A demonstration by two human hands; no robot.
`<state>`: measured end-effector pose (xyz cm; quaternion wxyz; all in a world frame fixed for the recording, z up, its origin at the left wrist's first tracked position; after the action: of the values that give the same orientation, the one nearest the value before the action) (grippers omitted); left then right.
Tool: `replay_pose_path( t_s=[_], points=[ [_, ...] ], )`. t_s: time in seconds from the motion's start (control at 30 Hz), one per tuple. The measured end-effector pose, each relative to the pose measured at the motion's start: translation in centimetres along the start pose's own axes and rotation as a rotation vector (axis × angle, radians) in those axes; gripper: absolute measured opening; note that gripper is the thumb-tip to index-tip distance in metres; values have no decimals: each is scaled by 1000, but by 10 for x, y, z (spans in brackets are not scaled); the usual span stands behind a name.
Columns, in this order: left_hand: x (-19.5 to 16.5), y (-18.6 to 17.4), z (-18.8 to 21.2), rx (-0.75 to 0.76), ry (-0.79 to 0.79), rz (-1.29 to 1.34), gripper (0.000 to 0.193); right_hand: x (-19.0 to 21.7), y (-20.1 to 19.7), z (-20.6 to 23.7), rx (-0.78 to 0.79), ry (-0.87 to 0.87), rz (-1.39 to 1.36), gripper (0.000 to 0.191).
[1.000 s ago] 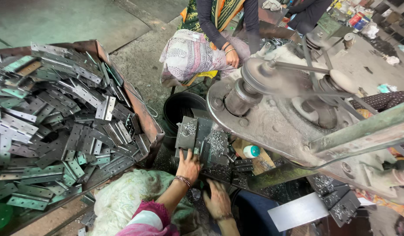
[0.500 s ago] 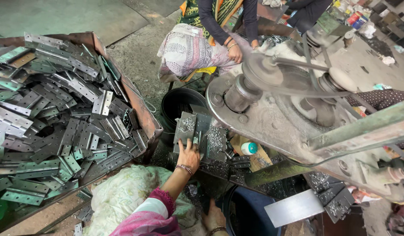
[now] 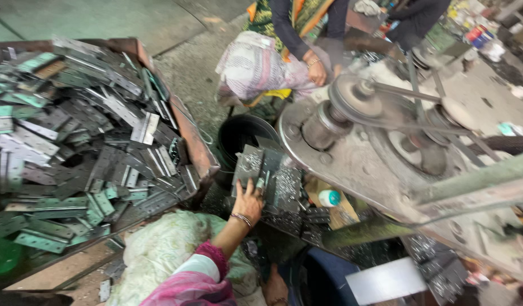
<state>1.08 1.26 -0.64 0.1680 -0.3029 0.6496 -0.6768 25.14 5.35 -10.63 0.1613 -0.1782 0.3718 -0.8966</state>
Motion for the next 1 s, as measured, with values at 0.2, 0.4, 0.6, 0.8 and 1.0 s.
replay_pose_path(
  t_s=[0.2,0.4,0.6,0.8,1.0],
  points=[
    [4,-3,-3,-43,-21,-47,45,-8,-33,-2,-25,-148,-73,89],
    [9,-2,-28,51,15,-52,43,-4,-48,-2,-154,-221,10,81],
    [4,12,-29,64,44,-71,44,-8,-17,-1,-183,-208,-125,78],
    [6,10,-28,42,70,-82,43,-2,-57,4,-99,-229,-13,78],
    [8,2,-22,94,91,-73,43,-11,-41,-8,16,-112,-8,84]
  ],
)
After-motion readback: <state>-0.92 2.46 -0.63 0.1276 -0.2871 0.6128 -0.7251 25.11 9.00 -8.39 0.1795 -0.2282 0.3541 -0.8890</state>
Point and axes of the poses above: each hand's wrist, its own z-axis away from the middle knuckle, its own y-axis out of the palm, x = y × z, the point moved 6 cm from there along -z, towards the middle knuckle, and after that the axes turned 15 degrees about -z, right-handed, at the moved point
